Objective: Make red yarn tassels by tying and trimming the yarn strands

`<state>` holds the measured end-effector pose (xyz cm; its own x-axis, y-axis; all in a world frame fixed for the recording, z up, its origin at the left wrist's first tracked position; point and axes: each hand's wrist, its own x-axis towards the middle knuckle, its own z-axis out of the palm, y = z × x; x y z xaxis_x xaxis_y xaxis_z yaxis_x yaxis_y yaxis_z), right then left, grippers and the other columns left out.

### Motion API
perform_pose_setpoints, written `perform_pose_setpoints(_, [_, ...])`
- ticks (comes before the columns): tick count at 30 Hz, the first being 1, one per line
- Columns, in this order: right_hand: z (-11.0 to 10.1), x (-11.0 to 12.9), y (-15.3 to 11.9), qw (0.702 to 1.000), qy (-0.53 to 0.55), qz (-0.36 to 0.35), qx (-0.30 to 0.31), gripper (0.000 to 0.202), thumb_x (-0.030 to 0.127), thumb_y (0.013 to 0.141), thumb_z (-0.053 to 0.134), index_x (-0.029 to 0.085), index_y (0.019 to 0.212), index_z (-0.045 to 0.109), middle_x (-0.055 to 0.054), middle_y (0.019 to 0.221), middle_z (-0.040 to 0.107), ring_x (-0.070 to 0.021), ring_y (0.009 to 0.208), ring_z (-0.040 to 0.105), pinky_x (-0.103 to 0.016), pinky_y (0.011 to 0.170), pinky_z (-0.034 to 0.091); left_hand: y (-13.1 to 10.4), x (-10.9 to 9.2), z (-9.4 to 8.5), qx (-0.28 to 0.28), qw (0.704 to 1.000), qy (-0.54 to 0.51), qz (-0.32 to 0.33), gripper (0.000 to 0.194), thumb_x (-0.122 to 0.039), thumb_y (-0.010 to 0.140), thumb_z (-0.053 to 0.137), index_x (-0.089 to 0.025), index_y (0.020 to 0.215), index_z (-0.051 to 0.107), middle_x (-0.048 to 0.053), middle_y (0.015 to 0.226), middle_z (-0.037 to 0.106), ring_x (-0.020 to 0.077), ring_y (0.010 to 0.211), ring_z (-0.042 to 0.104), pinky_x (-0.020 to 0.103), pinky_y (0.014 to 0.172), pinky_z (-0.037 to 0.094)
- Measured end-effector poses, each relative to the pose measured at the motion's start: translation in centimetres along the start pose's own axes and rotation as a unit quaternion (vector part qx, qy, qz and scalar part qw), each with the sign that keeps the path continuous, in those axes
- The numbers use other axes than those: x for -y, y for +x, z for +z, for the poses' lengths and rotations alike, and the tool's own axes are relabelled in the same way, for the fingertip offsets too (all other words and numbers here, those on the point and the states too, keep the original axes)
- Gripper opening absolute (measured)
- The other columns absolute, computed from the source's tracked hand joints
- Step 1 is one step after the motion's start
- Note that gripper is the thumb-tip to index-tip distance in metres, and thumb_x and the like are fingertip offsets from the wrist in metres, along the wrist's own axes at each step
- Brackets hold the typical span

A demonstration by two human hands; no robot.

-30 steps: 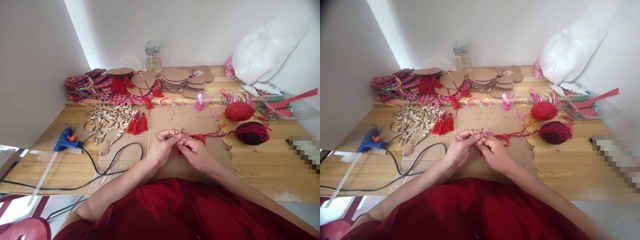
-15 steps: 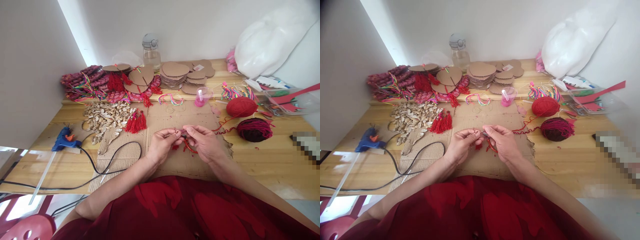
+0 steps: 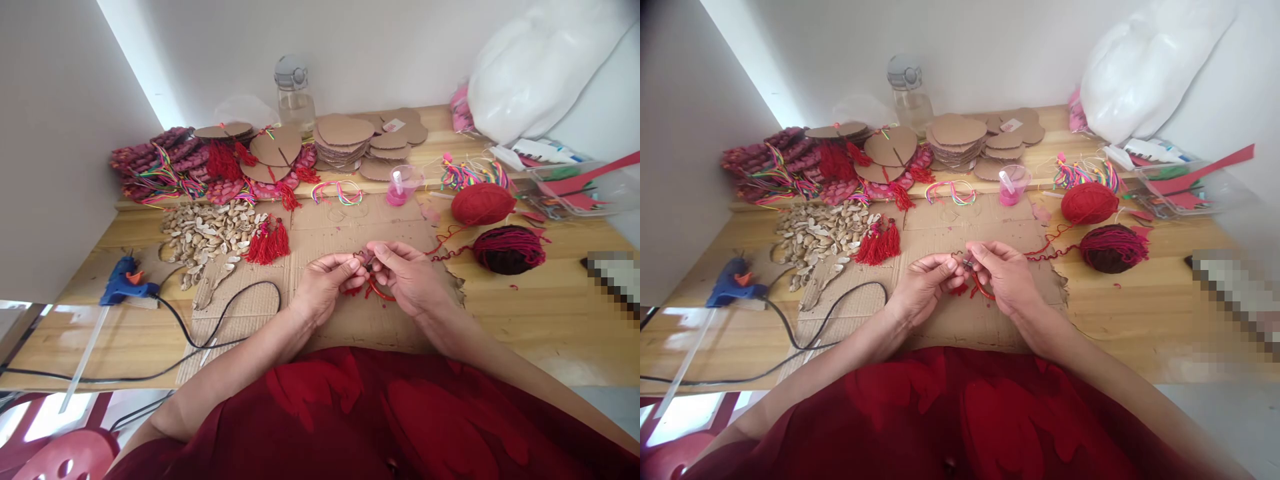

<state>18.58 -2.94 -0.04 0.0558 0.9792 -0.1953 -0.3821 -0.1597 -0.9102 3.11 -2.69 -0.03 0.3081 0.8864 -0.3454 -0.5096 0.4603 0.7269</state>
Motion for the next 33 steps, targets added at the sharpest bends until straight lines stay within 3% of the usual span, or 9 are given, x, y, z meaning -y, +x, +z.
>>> perform_pose_setpoints(3, [0.0,0.4,-0.3,0.996,-0.078,-0.047,0.020,0.015,0.037,0.076,0.082,0.025,0.082,0.080,-0.001,0.075,0.069,-0.0077,0.055,0.051,-0.022,0.048,0.039,0.1,-0.1,-0.1,-0.009,1.000,0.017,0.004,0.039,-0.027,0.062,0.090,-0.009,0.089,0.067,0.003,0.071,0.071,0.0095,0.065,0.068,0.019,0.066,0.057])
perform_pose_setpoints(5, [-0.1,0.9,-0.4,0.985,-0.139,-0.093,0.037,0.010,0.034,0.077,0.081,0.026,0.082,0.080,-0.003,0.087,0.071,-0.0118,0.071,0.061,-0.025,0.061,0.049,0.1,-0.1,-0.1,-0.012,0.999,0.025,0.018,0.044,-0.025,0.061,0.091,-0.012,0.092,0.062,0.002,0.068,0.071,0.0118,0.063,0.068,0.021,0.062,0.057])
perform_pose_setpoints(9, [-0.3,1.7,-0.2,0.957,-0.224,-0.164,0.078,0.009,0.033,0.077,0.081,0.026,0.082,0.081,-0.005,0.099,0.070,-0.0186,0.096,0.065,-0.032,0.080,0.052,0.0,0.0,-0.1,0.007,0.998,0.062,0.028,0.038,-0.028,0.063,0.089,-0.012,0.083,0.062,0.002,0.065,0.070,0.0115,0.060,0.067,0.021,0.058,0.055])
perform_pose_setpoints(13, [0.2,2.1,0.1,0.949,-0.272,-0.129,0.097,0.018,0.039,0.075,0.080,0.022,0.079,0.080,-0.007,0.101,0.069,-0.0167,0.079,0.065,-0.032,0.068,0.053,-0.1,0.1,0.0,0.029,0.994,0.104,0.005,0.032,-0.030,0.064,0.088,-0.009,0.077,0.068,0.003,0.067,0.069,0.0107,0.063,0.066,0.020,0.061,0.055])
perform_pose_setpoints(17, [0.6,2.2,0.4,0.944,-0.289,-0.111,0.116,0.018,0.039,0.077,0.078,0.021,0.078,0.079,-0.007,0.095,0.072,-0.0179,0.080,0.066,-0.031,0.069,0.053,-0.2,0.0,0.0,0.039,0.992,0.116,-0.021,0.034,-0.028,0.059,0.091,-0.008,0.079,0.072,0.004,0.073,0.071,0.0106,0.065,0.067,0.021,0.063,0.055])
perform_pose_setpoints(22, [0.3,2.9,0.1,0.960,-0.240,-0.011,0.145,0.036,0.052,0.080,0.073,0.019,0.094,0.079,-0.008,0.090,0.076,-0.0201,0.080,0.069,-0.033,0.070,0.056,0.1,-0.4,-0.2,0.022,0.998,0.060,-0.015,0.031,-0.029,0.060,0.091,-0.010,0.074,0.072,0.003,0.069,0.070,0.0097,0.062,0.066,0.020,0.062,0.054])
perform_pose_setpoints(26, [0.1,3.2,-0.8,0.954,-0.261,-0.004,0.151,0.044,0.041,0.073,0.083,0.018,0.109,0.075,-0.009,0.100,0.077,-0.0218,0.087,0.071,-0.034,0.077,0.056,0.3,-0.7,-0.4,0.012,1.000,0.017,-0.017,0.030,-0.027,0.057,0.092,-0.011,0.073,0.072,0.001,0.070,0.069,0.0068,0.058,0.063,0.017,0.058,0.054])
perform_pose_setpoints(30, [0.1,2.9,-1.2,0.941,-0.313,-0.023,0.129,0.031,0.042,0.082,0.073,0.020,0.103,0.077,-0.007,0.093,0.077,-0.0188,0.078,0.069,-0.029,0.066,0.053,0.3,-0.5,-0.3,0.000,1.000,0.006,-0.015,0.031,-0.026,0.055,0.093,-0.012,0.072,0.072,0.002,0.074,0.072,0.0093,0.060,0.067,0.018,0.056,0.056])
perform_pose_setpoints(33, [-0.1,2.7,-0.9,0.945,-0.307,-0.015,0.116,0.029,0.045,0.081,0.072,0.017,0.089,0.077,-0.006,0.077,0.074,-0.0147,0.064,0.063,-0.025,0.055,0.047,0.2,-0.4,-0.3,0.006,1.000,0.005,-0.006,0.032,-0.027,0.056,0.093,-0.012,0.074,0.072,0.003,0.071,0.072,0.0114,0.061,0.068,0.018,0.055,0.055])
